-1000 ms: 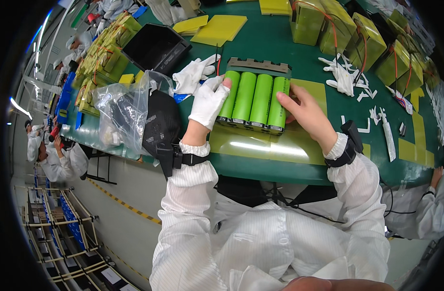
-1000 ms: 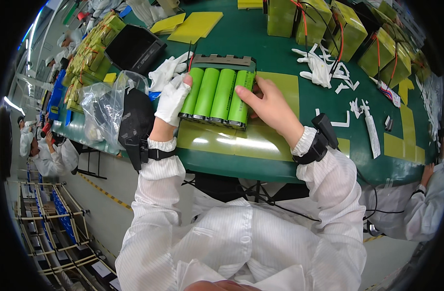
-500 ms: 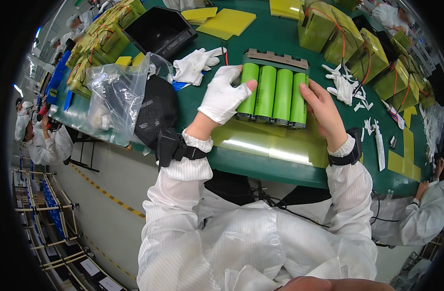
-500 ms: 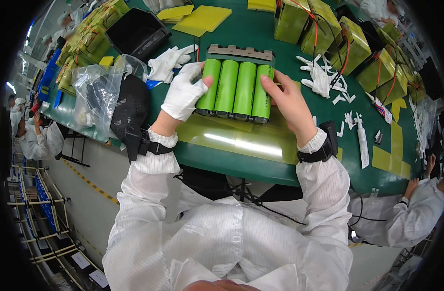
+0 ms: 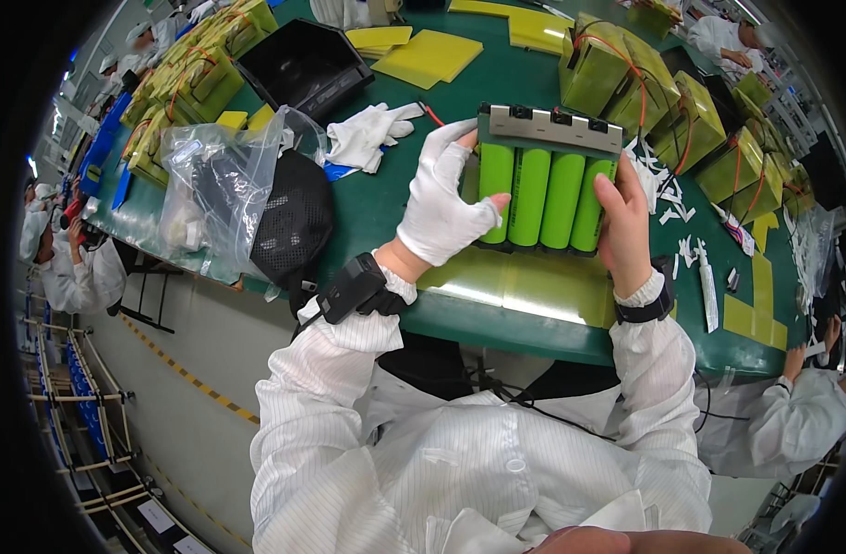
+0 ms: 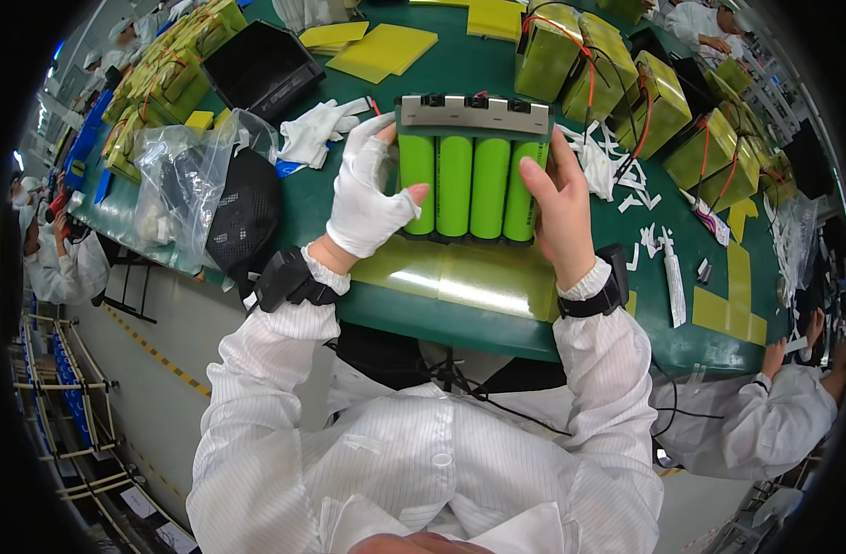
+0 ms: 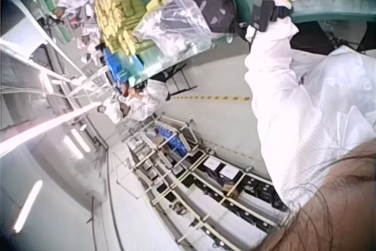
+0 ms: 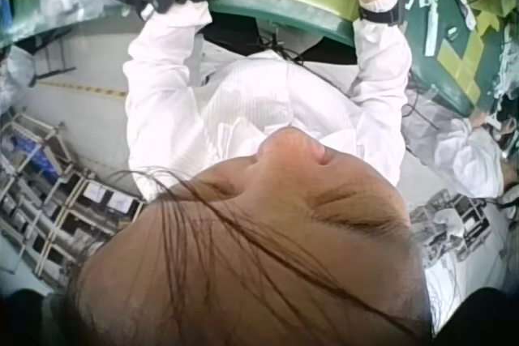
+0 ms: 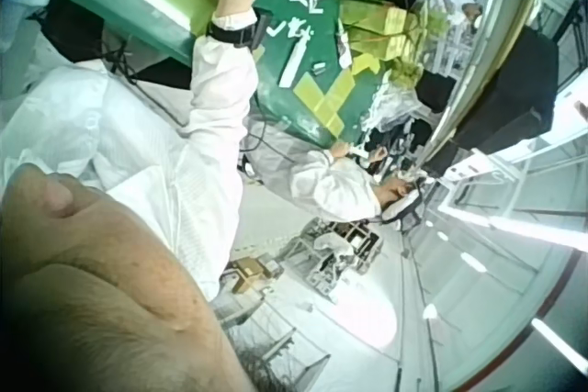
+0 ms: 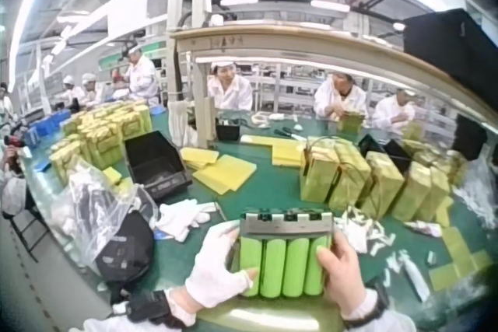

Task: Assembling green cylindrical battery packs by applying insulation, wiring, and securing with tape in a factory setting.

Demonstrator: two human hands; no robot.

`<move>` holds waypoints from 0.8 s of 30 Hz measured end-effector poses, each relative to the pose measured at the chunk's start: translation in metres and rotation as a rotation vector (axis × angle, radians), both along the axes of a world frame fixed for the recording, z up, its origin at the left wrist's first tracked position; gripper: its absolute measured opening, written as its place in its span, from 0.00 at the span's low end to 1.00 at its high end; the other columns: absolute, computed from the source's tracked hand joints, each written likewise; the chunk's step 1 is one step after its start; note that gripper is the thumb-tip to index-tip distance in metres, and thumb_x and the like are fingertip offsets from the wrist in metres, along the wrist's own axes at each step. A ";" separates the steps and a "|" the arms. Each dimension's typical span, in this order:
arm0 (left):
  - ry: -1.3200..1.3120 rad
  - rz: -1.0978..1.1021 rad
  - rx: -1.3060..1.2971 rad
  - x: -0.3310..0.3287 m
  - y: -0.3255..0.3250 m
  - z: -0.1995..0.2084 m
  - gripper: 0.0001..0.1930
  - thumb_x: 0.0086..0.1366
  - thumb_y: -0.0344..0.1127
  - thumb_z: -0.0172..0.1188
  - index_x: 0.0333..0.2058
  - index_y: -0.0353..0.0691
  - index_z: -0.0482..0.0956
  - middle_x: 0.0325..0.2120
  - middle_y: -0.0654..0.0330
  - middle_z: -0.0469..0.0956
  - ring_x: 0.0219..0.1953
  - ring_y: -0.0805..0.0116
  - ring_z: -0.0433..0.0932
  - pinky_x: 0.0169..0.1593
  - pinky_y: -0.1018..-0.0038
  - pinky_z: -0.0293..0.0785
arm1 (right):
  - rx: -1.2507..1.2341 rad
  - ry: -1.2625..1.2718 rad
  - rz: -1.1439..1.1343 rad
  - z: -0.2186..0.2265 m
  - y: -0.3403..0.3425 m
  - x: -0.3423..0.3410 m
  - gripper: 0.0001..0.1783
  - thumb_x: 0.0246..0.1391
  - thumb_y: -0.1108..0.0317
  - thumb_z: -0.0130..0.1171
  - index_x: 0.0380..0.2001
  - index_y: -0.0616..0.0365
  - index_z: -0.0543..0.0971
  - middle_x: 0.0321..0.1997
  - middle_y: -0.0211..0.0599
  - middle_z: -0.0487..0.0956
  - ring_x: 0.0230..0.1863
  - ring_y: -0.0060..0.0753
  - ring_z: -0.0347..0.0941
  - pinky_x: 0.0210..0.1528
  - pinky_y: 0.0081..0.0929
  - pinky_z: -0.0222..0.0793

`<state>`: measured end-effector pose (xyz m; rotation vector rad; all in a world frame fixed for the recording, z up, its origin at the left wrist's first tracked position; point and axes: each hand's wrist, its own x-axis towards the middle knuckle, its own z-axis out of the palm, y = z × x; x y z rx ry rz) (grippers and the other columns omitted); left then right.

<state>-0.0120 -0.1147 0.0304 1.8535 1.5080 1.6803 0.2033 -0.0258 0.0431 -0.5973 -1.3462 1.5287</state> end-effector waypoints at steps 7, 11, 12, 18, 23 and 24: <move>0.112 0.069 0.196 0.010 -0.012 -0.003 0.31 0.41 0.26 0.72 0.45 0.34 0.66 0.48 0.52 0.66 0.48 0.58 0.71 0.51 0.70 0.70 | 0.257 -0.132 -0.014 0.001 0.002 0.010 0.41 0.47 0.74 0.58 0.66 0.64 0.56 0.64 0.39 0.64 0.63 0.32 0.62 0.66 0.29 0.53; 0.212 0.021 0.281 0.013 -0.018 0.002 0.31 0.38 0.25 0.72 0.42 0.36 0.67 0.44 0.50 0.67 0.44 0.52 0.71 0.47 0.66 0.72 | 0.412 -0.194 -0.076 -0.010 0.001 0.017 0.49 0.39 0.74 0.57 0.67 0.55 0.49 0.64 0.41 0.62 0.64 0.35 0.60 0.66 0.32 0.54; 0.221 0.004 0.263 0.011 -0.020 0.002 0.31 0.38 0.25 0.72 0.42 0.36 0.67 0.44 0.50 0.67 0.44 0.52 0.72 0.47 0.65 0.72 | 0.410 -0.176 -0.049 -0.003 -0.005 0.013 0.52 0.38 0.76 0.57 0.69 0.53 0.46 0.64 0.41 0.62 0.64 0.36 0.60 0.65 0.32 0.55; 0.205 0.022 0.163 0.009 -0.021 0.003 0.34 0.38 0.26 0.74 0.46 0.38 0.68 0.46 0.51 0.67 0.48 0.54 0.72 0.51 0.66 0.72 | 0.234 -0.235 0.133 0.010 -0.011 0.029 0.59 0.37 0.81 0.57 0.72 0.48 0.40 0.64 0.40 0.63 0.59 0.32 0.65 0.61 0.28 0.62; -0.125 -0.131 0.015 0.006 -0.013 -0.001 0.52 0.37 0.27 0.75 0.63 0.37 0.57 0.56 0.50 0.64 0.57 0.57 0.69 0.61 0.67 0.66 | 0.006 -0.394 0.299 -0.018 0.001 0.044 0.61 0.39 0.76 0.70 0.71 0.48 0.42 0.61 0.37 0.65 0.55 0.28 0.67 0.57 0.28 0.66; -0.036 -0.131 -0.057 0.004 -0.014 -0.001 0.56 0.37 0.28 0.76 0.66 0.37 0.52 0.60 0.49 0.62 0.58 0.56 0.68 0.61 0.67 0.65 | 0.007 -0.394 0.296 -0.022 0.003 0.045 0.61 0.39 0.76 0.70 0.71 0.48 0.42 0.61 0.37 0.65 0.55 0.28 0.67 0.57 0.28 0.66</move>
